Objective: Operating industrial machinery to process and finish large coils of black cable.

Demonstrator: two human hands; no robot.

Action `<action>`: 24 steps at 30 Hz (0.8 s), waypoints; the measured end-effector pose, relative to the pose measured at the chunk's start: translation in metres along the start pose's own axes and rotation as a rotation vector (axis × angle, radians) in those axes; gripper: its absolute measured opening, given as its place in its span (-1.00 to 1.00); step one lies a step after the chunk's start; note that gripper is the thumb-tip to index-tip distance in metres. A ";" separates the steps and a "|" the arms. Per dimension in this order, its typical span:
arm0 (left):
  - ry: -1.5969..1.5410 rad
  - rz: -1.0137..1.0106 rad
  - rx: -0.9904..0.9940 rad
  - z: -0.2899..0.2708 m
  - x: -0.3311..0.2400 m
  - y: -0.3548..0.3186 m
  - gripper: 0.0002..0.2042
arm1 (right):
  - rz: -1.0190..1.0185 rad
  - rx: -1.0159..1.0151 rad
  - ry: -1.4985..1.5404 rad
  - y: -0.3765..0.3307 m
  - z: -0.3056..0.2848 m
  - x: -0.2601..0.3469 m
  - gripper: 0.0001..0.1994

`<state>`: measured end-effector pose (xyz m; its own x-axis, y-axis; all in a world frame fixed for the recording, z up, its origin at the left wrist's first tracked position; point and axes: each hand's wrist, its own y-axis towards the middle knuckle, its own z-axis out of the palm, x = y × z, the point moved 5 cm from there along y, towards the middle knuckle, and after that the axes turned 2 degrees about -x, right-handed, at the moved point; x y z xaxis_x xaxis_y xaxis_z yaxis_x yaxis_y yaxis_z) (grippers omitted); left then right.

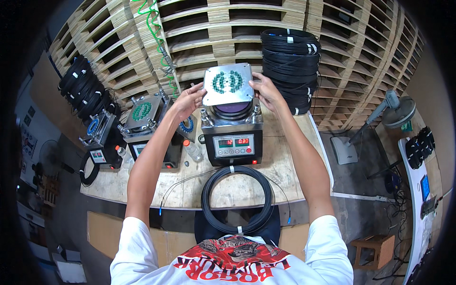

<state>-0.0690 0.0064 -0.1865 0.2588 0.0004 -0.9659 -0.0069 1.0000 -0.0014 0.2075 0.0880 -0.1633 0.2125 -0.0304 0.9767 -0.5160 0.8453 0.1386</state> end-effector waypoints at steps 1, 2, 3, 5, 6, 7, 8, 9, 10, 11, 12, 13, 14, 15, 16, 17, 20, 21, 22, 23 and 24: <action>0.029 0.017 0.018 -0.010 0.003 -0.001 -0.42 | 0.030 -0.004 0.008 -0.002 0.005 -0.004 -0.39; 0.029 0.014 0.023 -0.004 0.005 -0.001 -0.42 | 0.046 -0.050 0.001 -0.007 0.006 -0.005 -0.38; 0.010 -0.006 -0.041 -0.001 0.009 -0.002 -0.42 | 0.063 -0.094 -0.006 -0.011 0.006 -0.006 -0.37; -0.008 -0.029 -0.103 0.001 0.014 -0.005 -0.42 | 0.074 -0.084 -0.079 -0.010 -0.001 -0.009 -0.37; 0.001 -0.024 -0.092 0.001 0.014 -0.008 -0.42 | 0.084 -0.070 -0.152 -0.010 -0.004 -0.012 -0.37; 0.010 -0.019 -0.081 0.002 0.015 -0.010 -0.42 | 0.085 -0.074 -0.151 -0.012 -0.008 -0.015 -0.37; 0.010 -0.019 -0.080 0.005 0.015 -0.012 -0.42 | 0.094 -0.081 -0.171 -0.013 -0.011 -0.017 -0.37; 0.036 -0.036 -0.098 0.008 0.017 -0.014 -0.42 | 0.103 -0.089 -0.192 -0.015 -0.013 -0.019 -0.36; 0.061 -0.052 -0.117 0.010 0.017 -0.015 -0.42 | 0.101 -0.101 -0.214 -0.016 -0.016 -0.020 -0.36; 0.063 -0.050 -0.121 0.005 0.019 -0.016 -0.42 | 0.100 -0.097 -0.212 -0.015 -0.013 -0.021 -0.36; 0.085 -0.041 -0.130 0.001 0.021 -0.016 -0.42 | 0.092 -0.104 -0.212 -0.013 -0.010 -0.021 -0.37; 0.108 -0.031 -0.139 -0.004 0.023 -0.016 -0.42 | 0.083 -0.111 -0.212 -0.012 -0.008 -0.021 -0.37; 0.107 -0.033 -0.135 -0.001 0.023 -0.016 -0.42 | 0.083 -0.114 -0.213 -0.012 -0.009 -0.022 -0.37; 0.101 -0.039 -0.145 0.001 0.024 -0.017 -0.43 | 0.092 -0.114 -0.235 -0.013 -0.011 -0.024 -0.38; 0.095 -0.046 -0.155 0.003 0.024 -0.018 -0.43 | 0.100 -0.114 -0.257 -0.013 -0.012 -0.026 -0.38; 0.096 -0.043 -0.155 0.002 0.024 -0.017 -0.43 | 0.097 -0.114 -0.258 -0.013 -0.014 -0.029 -0.38; 0.110 -0.072 -0.134 0.000 0.029 -0.015 -0.43 | 0.107 -0.100 -0.271 -0.012 -0.018 -0.037 -0.41; 0.123 -0.056 -0.134 -0.001 0.030 -0.015 -0.43 | 0.108 -0.098 -0.270 -0.011 -0.017 -0.040 -0.41; 0.136 -0.041 -0.135 -0.002 0.032 -0.014 -0.42 | 0.107 -0.112 -0.272 -0.011 -0.018 -0.042 -0.42; 0.149 -0.025 -0.134 -0.001 0.031 -0.014 -0.42 | 0.104 -0.128 -0.274 -0.011 -0.018 -0.042 -0.43; 0.148 -0.025 -0.133 0.000 0.031 -0.015 -0.42 | 0.105 -0.129 -0.275 -0.012 -0.017 -0.042 -0.43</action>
<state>-0.0613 -0.0084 -0.2165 0.1158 -0.0354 -0.9926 -0.1328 0.9898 -0.0508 0.2192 0.0885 -0.2089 -0.0773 -0.0676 0.9947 -0.4104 0.9114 0.0300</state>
